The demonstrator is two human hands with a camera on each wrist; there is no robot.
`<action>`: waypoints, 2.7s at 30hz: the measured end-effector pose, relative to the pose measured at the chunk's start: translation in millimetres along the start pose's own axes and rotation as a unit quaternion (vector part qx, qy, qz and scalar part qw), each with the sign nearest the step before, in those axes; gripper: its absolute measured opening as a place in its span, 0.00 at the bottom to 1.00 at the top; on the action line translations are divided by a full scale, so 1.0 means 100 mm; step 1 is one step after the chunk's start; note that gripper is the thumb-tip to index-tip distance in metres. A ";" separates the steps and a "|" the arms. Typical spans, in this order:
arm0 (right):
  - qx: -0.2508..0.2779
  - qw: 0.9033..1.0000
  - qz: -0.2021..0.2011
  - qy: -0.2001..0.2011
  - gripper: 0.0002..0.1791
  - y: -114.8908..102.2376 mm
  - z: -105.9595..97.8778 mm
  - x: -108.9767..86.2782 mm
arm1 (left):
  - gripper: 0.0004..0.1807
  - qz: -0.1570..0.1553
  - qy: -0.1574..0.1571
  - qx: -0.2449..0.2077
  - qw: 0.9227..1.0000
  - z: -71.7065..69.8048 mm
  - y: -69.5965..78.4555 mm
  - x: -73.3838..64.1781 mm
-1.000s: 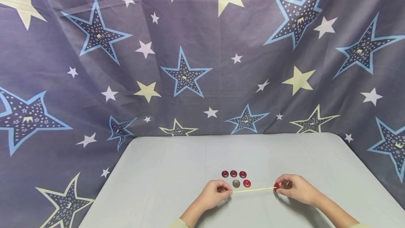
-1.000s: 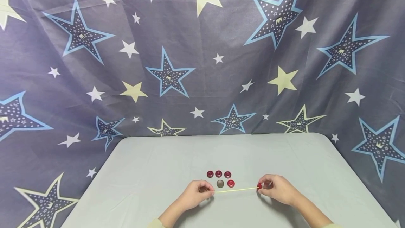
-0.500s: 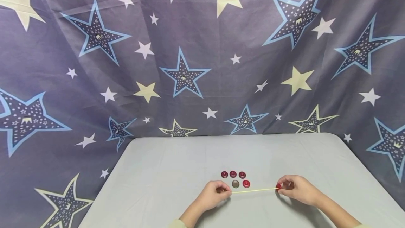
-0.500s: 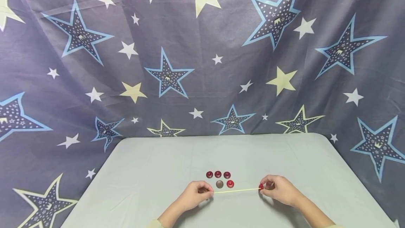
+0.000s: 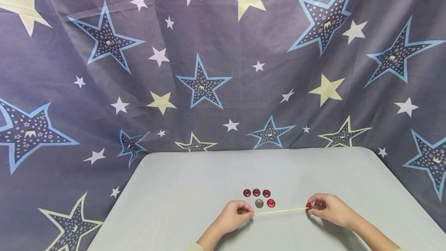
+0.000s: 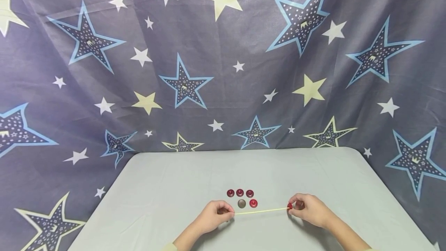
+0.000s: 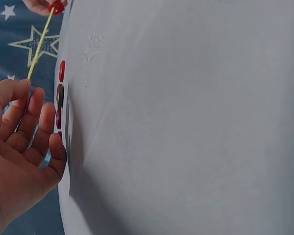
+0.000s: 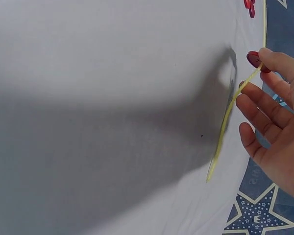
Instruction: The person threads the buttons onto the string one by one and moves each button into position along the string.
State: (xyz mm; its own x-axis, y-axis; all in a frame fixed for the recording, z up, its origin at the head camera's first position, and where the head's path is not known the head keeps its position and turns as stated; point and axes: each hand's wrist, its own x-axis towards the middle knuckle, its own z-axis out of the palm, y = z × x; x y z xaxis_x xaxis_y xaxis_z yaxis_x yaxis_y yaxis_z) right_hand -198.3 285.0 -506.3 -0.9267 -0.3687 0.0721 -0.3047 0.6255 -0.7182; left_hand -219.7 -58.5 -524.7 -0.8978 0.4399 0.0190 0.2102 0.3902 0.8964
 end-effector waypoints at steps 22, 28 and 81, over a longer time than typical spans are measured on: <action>-0.004 1.000 -0.012 0.006 0.11 0.06 -0.04 -0.03 | 0.04 0.003 0.003 0.004 1.000 0.00 -0.04 0.00; -0.012 1.000 -0.012 0.010 0.12 0.08 -0.05 -0.04 | 0.04 0.002 0.004 0.006 1.000 -0.02 -0.04 0.00; -0.063 0.995 0.068 0.028 0.14 0.23 -0.19 -0.18 | 0.04 -0.012 0.003 0.012 1.000 -0.02 -0.06 0.02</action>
State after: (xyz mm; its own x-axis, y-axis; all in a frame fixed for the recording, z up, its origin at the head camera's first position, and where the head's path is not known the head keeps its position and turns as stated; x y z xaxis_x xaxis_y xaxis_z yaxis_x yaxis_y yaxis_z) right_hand -192.7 319.1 -510.4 -0.9713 -0.2369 0.0209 -0.1965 0.7495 -0.6321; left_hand -223.7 -61.9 -529.0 -0.9046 0.4263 0.0008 0.1984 0.4192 0.8859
